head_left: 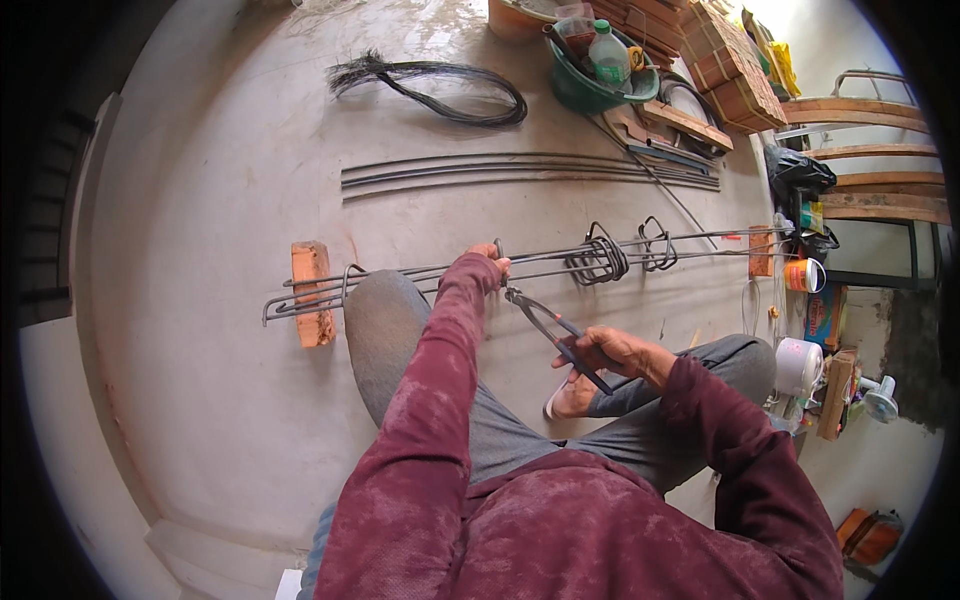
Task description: The person sits on the floor and assembles a metal frame using pliers to twist wire ties around the joints. They handle metal rods and wire ties, occasionally adjusting the frame's position on the floor.
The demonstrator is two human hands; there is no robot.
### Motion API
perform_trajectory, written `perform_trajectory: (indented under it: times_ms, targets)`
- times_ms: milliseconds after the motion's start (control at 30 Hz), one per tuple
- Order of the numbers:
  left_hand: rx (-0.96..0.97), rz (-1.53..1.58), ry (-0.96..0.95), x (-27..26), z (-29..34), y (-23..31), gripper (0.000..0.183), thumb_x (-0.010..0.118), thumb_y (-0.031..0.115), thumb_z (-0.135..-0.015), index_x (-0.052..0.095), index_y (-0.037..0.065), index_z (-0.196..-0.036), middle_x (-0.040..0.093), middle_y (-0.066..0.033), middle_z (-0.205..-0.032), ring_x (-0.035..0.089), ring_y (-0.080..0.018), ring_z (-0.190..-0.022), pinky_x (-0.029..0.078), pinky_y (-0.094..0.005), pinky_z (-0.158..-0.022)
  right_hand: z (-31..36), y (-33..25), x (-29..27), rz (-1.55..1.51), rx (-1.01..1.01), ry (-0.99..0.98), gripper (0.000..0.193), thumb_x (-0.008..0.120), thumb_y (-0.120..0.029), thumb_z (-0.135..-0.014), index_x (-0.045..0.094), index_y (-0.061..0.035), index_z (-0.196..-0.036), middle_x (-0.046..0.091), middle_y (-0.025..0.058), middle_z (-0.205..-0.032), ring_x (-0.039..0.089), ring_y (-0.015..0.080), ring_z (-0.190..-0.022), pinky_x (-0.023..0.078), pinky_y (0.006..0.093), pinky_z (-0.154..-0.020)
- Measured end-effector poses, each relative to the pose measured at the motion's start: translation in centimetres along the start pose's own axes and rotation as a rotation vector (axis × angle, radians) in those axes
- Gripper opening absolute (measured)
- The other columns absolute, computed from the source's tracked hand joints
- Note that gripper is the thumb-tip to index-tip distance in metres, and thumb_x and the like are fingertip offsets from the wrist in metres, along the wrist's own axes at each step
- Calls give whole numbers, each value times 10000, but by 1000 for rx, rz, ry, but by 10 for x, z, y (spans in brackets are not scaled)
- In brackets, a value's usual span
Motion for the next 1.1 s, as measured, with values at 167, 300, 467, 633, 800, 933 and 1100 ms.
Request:
perform_trajectory:
  times_ms: [167,300,467,633,800,933,1100]
  targets:
    - [28,-27,24,-4,-8,-8,167,595,174,-893,583,7,-887,674,-96,-794,628,-156,-639,540,-292,-569,16,-16,24,302,-38,138,449,534,-270,-922,456,-80,-1321,624,100,-1103,649,212,-799,514,331,-625]
    - [9,8,21,-1,-6,-6,167,597,171,-889,586,4,-896,676,-96,-791,631,-157,-638,544,-297,-564,9,-9,21,318,-59,172,457,539,-261,-923,447,-81,-1333,630,66,-1059,649,203,-802,527,314,-608]
    - [23,-54,17,-1,-3,-2,170,605,173,-885,596,3,-887,677,-90,-790,629,-156,-632,541,-295,-558,12,-18,25,412,-64,181,514,574,-305,-912,420,-38,-1324,640,105,-982,651,212,-766,544,324,-628]
    - [15,-31,22,2,-17,-12,170,615,179,-879,607,10,-863,679,-87,-782,627,-153,-612,534,-296,-553,29,-78,45,811,-49,65,927,805,-175,-725,178,2,-1384,637,177,-867,658,229,-702,541,341,-609]
    - [-30,-168,49,-3,-12,-8,187,625,241,-866,636,55,-859,670,-71,-737,627,-165,-638,487,-321,-614,42,-137,79,1845,-75,141,853,783,-129,-644,276,-61,-1327,610,159,-831,644,250,-658,511,358,-547]
    - [-58,-197,50,-3,-17,-12,230,614,297,-870,639,69,-884,672,-66,-741,635,-176,-692,485,-337,-684,35,-134,86,2671,-542,452,469,634,-201,-774,440,-50,-1174,536,109,-893,575,223,-737,453,365,-633]
    - [-69,-257,34,-1,-12,-1,232,584,286,-900,628,63,-855,668,-65,-721,635,-162,-630,494,-319,-621,32,-141,82,2967,-848,652,408,562,-233,-819,476,-30,-1162,533,89,-925,517,223,-890,378,378,-794]
Point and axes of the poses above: each hand's wrist, its own z-axis away from the middle knuckle, its own x-axis out of the palm, y = z × x, the point moved 3 cm from there along -z, towards the middle knuckle
